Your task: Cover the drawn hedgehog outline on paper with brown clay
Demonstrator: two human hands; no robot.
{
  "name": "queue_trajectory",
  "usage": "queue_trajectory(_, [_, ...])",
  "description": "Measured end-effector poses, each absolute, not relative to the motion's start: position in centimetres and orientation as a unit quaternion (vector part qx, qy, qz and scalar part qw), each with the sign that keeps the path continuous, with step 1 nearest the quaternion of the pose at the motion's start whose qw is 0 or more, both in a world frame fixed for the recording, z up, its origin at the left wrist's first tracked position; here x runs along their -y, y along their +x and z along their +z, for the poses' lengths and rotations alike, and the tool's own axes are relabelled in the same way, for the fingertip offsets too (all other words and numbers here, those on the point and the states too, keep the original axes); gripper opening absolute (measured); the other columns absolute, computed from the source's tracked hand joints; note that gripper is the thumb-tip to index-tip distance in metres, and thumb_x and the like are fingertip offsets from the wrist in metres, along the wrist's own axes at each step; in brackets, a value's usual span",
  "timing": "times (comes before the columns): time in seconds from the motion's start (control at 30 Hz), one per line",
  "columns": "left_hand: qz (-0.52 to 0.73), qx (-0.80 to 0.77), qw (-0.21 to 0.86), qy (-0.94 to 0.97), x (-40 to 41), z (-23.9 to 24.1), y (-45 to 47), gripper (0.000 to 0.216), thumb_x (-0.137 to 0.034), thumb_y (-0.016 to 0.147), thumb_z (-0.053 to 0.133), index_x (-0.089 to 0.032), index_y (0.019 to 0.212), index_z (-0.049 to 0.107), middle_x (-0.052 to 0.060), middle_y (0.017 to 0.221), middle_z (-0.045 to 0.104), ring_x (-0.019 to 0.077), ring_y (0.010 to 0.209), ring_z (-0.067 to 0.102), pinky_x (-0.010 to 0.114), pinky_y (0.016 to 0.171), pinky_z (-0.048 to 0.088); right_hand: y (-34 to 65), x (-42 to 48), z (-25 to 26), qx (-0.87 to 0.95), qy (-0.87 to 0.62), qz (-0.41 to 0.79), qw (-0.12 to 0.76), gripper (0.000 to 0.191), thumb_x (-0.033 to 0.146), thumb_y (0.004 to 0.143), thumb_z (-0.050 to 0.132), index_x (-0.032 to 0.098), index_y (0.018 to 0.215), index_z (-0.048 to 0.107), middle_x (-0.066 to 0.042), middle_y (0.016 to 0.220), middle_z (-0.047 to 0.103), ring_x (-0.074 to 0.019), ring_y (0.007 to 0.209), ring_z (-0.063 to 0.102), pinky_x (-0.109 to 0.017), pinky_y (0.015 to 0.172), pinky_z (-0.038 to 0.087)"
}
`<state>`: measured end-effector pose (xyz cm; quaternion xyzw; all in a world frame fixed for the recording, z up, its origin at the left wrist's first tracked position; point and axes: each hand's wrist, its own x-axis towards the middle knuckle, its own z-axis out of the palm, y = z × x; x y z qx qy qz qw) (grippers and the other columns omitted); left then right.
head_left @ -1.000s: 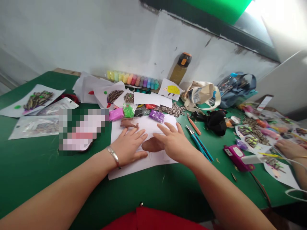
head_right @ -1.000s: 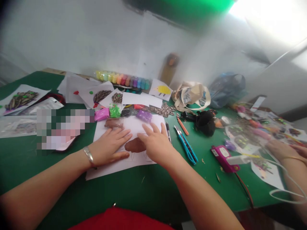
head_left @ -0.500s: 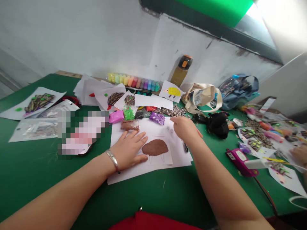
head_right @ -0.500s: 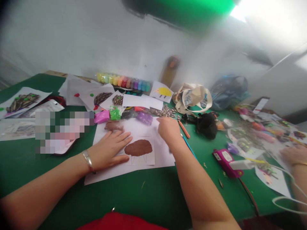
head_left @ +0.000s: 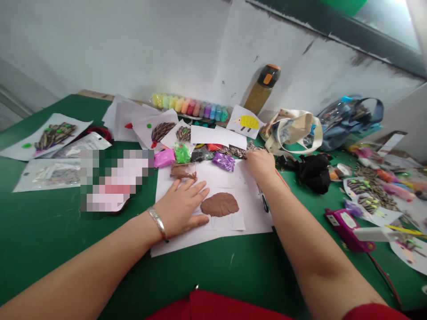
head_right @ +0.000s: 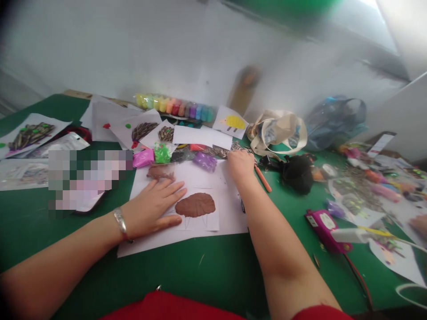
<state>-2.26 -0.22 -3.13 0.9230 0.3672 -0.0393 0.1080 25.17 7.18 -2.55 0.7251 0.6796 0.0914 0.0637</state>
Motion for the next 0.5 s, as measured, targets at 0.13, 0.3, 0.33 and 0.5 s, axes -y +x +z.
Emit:
queue_trajectory(0.13, [-0.036, -0.361, 0.106, 0.926, 0.2, -3.1, -2.2, 0.065, -0.055, 0.089, 0.049, -0.018, 0.142, 0.043, 0.011, 0.153, 0.034, 0.0379, 0.136, 0.032, 0.059, 0.107, 0.024, 25.1, -7.2, -2.3, -0.688, 0.717, 0.095, 0.059, 0.028, 0.009, 0.085, 0.042, 0.015, 0.091, 0.069, -0.017, 0.100, 0.067, -0.0292, 0.102, 0.059, -0.038, 0.080, 0.041])
queue_trajectory(0.3, [-0.031, -0.361, 0.104, 0.926, 0.2, -3.1, -2.2, 0.065, -0.056, 0.089, 0.049, -0.019, 0.142, 0.043, 0.011, 0.152, 0.035, 0.0375, 0.135, 0.033, 0.057, 0.107, 0.024, 24.9, -5.5, -1.6, -0.669, 0.736, 0.104, 0.029, 0.031, 0.010, 0.090, 0.036, 0.015, 0.109, 0.061, -0.016, 0.103, 0.066, -0.0269, 0.092, 0.062, -0.034, 0.072, 0.043])
queue_trajectory(0.33, [-0.028, -0.361, 0.104, 0.926, 0.2, -3.1, -2.2, 0.064, -0.056, 0.089, 0.049, -0.019, 0.142, 0.043, 0.011, 0.152, 0.035, 0.0373, 0.136, 0.033, 0.057, 0.107, 0.024, 24.7, -4.7, -1.3, -0.667, 0.738, 0.101, 0.021, 0.031, 0.013, 0.092, 0.035, 0.016, 0.111, 0.060, -0.014, 0.099, 0.067, -0.0258, 0.086, 0.063, -0.034, 0.069, 0.043])
queue_trajectory(0.5, [-0.027, -0.358, 0.111, 0.927, 0.2, -3.1, -2.2, 0.065, -0.056, 0.088, 0.051, -0.019, 0.141, 0.044, 0.011, 0.153, 0.034, 0.0371, 0.136, 0.032, 0.055, 0.107, 0.024, 23.4, 1.1, -0.5, -0.756, 0.632, -0.059, -0.161, 0.027, 0.024, 0.095, 0.039, 0.020, 0.105, 0.064, -0.007, 0.100, 0.069, -0.0208, 0.090, 0.064, -0.031, 0.077, 0.046])
